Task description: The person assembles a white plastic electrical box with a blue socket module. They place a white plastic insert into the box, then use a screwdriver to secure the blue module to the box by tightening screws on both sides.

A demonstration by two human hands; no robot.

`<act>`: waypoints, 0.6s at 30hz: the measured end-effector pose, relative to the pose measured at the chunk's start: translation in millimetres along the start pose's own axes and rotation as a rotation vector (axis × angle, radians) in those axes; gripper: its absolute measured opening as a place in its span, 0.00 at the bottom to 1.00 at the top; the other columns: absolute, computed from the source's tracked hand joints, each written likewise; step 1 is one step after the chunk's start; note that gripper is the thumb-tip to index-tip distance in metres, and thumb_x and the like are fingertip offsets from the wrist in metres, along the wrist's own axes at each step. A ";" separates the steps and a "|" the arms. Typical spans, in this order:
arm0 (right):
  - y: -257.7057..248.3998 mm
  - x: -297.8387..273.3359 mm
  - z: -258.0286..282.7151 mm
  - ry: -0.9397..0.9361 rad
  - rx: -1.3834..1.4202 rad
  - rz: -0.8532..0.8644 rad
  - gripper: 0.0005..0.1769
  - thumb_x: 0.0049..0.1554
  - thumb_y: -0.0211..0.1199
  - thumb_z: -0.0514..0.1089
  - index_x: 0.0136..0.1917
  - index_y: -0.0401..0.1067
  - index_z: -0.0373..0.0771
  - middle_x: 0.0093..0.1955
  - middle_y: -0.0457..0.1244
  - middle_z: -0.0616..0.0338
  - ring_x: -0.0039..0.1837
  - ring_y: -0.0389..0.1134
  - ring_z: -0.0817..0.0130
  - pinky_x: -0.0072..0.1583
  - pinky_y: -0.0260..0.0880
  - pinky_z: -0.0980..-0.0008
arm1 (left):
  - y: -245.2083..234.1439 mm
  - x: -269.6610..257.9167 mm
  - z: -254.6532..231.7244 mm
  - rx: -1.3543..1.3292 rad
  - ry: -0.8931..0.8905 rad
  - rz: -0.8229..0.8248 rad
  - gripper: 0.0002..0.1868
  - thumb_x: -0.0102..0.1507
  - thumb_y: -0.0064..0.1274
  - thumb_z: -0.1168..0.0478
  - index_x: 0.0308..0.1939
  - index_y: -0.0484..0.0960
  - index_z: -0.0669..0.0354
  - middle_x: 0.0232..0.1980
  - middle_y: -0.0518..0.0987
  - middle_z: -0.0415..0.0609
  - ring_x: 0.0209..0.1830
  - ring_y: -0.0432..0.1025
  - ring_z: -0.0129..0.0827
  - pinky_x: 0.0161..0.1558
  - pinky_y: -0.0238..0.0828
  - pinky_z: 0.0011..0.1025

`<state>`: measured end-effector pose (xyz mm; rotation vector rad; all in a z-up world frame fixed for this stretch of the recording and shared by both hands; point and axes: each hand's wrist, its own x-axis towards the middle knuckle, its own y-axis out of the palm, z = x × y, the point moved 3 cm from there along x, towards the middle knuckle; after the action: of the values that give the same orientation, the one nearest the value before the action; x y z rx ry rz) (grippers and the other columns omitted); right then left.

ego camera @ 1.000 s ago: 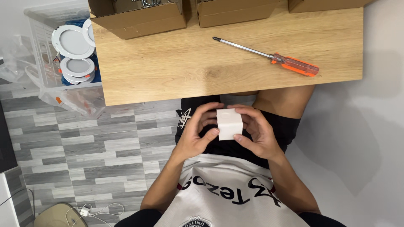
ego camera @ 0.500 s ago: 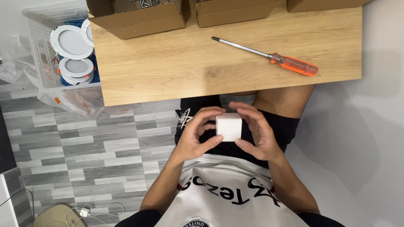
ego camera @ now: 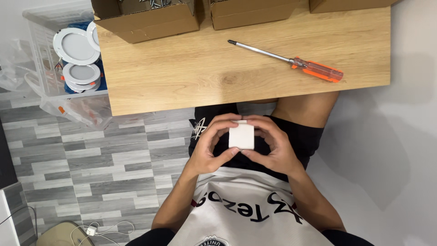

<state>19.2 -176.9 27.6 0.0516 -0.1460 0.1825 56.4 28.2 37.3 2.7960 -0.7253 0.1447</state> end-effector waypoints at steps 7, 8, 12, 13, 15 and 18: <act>6.1 7.6 25.8 -0.185 -0.400 -0.068 0.40 0.44 0.85 0.36 0.69 0.76 0.30 0.70 0.67 0.40 0.68 0.72 0.40 0.65 0.74 0.48 | -1.6 -5.8 17.3 0.007 -0.168 0.100 0.46 0.65 0.68 0.55 0.80 0.61 0.70 0.79 0.65 0.71 0.76 0.67 0.59 0.67 0.74 0.53; 7.4 7.4 24.7 -0.211 -0.435 -0.058 0.39 0.44 0.85 0.38 0.68 0.77 0.32 0.69 0.68 0.40 0.66 0.72 0.38 0.64 0.74 0.45 | -2.9 -6.6 20.9 0.037 -0.208 0.105 0.48 0.63 0.70 0.57 0.80 0.61 0.71 0.77 0.67 0.71 0.74 0.68 0.57 0.66 0.76 0.51; 9.7 6.5 24.9 -0.243 -0.458 -0.056 0.37 0.47 0.83 0.38 0.69 0.77 0.34 0.69 0.69 0.41 0.67 0.71 0.35 0.64 0.73 0.43 | -2.6 -9.0 31.6 0.032 -0.240 0.092 0.48 0.61 0.72 0.64 0.80 0.62 0.67 0.76 0.71 0.61 0.71 0.74 0.49 0.65 0.80 0.42; 8.2 7.2 32.0 -0.253 -0.470 -0.061 0.37 0.47 0.83 0.38 0.69 0.77 0.34 0.69 0.69 0.41 0.67 0.71 0.35 0.64 0.73 0.43 | -1.2 -8.9 26.5 0.031 -0.227 0.101 0.48 0.61 0.72 0.64 0.80 0.62 0.67 0.76 0.71 0.61 0.71 0.74 0.49 0.65 0.80 0.42; 9.1 9.2 41.4 -0.140 -0.503 0.057 0.36 0.60 0.77 0.45 0.77 0.66 0.40 0.79 0.61 0.47 0.78 0.65 0.48 0.78 0.67 0.50 | 1.1 -10.2 17.2 -0.021 -0.241 0.122 0.38 0.71 0.59 0.61 0.82 0.59 0.61 0.77 0.68 0.56 0.68 0.72 0.37 0.67 0.75 0.31; 6.2 8.2 34.2 -0.147 -0.448 0.100 0.40 0.58 0.78 0.41 0.79 0.64 0.38 0.81 0.60 0.44 0.79 0.66 0.48 0.79 0.67 0.50 | 3.3 -9.1 15.5 -0.148 -0.244 0.146 0.37 0.73 0.55 0.60 0.83 0.57 0.64 0.75 0.70 0.57 0.60 0.73 0.34 0.60 0.76 0.29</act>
<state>21.2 -171.6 62.8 -0.3900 -0.3332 0.2425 47.4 25.5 21.6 2.6449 -0.9549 -0.2201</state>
